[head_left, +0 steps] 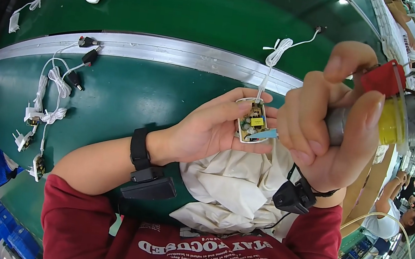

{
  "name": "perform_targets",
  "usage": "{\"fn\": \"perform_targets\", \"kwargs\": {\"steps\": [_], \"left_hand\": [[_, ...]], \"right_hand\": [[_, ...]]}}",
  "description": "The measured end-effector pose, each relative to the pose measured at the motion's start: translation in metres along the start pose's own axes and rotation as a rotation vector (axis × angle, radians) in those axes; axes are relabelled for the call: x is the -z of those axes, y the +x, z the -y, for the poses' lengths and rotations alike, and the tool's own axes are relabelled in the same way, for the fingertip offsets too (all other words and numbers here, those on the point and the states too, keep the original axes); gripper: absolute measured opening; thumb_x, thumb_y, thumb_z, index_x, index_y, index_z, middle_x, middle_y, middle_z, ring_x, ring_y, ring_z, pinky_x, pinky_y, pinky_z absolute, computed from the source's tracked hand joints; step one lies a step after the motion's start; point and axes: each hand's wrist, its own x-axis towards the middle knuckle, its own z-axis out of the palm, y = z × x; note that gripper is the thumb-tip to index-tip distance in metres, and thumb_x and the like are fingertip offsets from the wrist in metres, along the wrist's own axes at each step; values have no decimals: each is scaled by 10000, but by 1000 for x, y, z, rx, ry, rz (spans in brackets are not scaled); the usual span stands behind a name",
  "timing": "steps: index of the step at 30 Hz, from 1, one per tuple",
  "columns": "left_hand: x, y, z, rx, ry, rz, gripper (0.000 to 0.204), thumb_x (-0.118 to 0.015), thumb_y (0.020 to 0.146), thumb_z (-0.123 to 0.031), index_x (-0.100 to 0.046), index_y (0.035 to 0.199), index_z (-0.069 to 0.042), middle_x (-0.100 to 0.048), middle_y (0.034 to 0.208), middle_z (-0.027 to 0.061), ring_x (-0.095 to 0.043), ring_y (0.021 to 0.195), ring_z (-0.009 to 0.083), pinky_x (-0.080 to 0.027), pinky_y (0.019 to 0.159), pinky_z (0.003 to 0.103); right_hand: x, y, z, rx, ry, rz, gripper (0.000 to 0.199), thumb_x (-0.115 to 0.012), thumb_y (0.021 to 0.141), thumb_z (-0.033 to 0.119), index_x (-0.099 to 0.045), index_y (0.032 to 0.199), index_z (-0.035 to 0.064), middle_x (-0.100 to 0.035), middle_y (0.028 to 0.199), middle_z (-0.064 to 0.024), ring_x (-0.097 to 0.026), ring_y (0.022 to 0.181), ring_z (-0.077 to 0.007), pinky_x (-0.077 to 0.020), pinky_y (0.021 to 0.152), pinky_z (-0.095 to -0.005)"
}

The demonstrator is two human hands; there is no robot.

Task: The person picks up a power adapter and applies glue to its internal components using a glue gun before placing it back on the assembly line and repeating the process with another adapter.

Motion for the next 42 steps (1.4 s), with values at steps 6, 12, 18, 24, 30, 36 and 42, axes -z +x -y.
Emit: {"fn": "perform_targets", "kwargs": {"steps": [6, 12, 18, 24, 30, 36, 42], "left_hand": [[-1, 5, -2, -2, 52, -20, 364, -423, 987, -196, -334, 1307, -48, -451, 1288, 152, -485, 1213, 254, -435, 1006, 486], [-6, 41, -38, -435, 943, -97, 354, -567, 880, -110, -439, 1195, -10, -502, 1113, 130, -562, 1020, 240, -532, 828, 384], [2, 67, -93, -568, 2411, -567, 462, -652, 769, -123, -472, 1178, -8, -561, 1025, 173, -584, 905, 327, -511, 752, 356], [4, 13, -163, -966, 2628, -683, 203, -639, 750, -141, -536, 873, -16, -601, 870, 145, -611, 835, 308, -527, 696, 369], [39, -38, -234, -393, 2944, -1284, 258, -633, 755, -126, -557, 962, 8, -619, 905, 159, -625, 860, 311, -538, 714, 362], [7, -33, -219, 38, 2612, -1215, 280, -622, 775, -127, -556, 998, 27, -652, 934, 153, -641, 792, 258, -535, 698, 368], [-18, -26, -133, -261, 988, -556, 326, -479, 941, -290, -550, 1135, -37, -656, 935, 54, -624, 856, 110, -472, 572, 229]], "right_hand": [[0, 2, 12, 1, -47, -18, 429, -358, 983, 467, -343, 1097, 54, -339, 501, 36, -302, 369, -46, -258, 362, -199], [-4, -3, 7, -1, 155, 32, 396, -385, 982, 442, -354, 1073, 58, -327, 497, 40, -287, 366, -43, -234, 350, -202], [-7, 0, 4, 30, 163, 26, 361, -412, 978, 420, -369, 1039, 67, -310, 485, 43, -269, 355, -43, -223, 345, -201], [-6, 3, 2, -1, 159, -19, 351, -472, 958, 405, -392, 989, 65, -301, 476, 47, -258, 345, -39, -221, 336, -204], [-11, 3, -1, 19, 156, -25, 323, -493, 953, 372, -410, 962, 60, -307, 479, 43, -268, 344, -37, -224, 330, -203], [-14, 3, -1, 17, 170, -45, 292, -490, 957, 340, -419, 960, 57, -312, 485, 41, -271, 348, -36, -229, 331, -201], [-7, 4, 1, 8, 185, -64, 255, -497, 956, 282, -439, 967, 34, -355, 512, 29, -304, 382, -38, -260, 364, -203]]}}
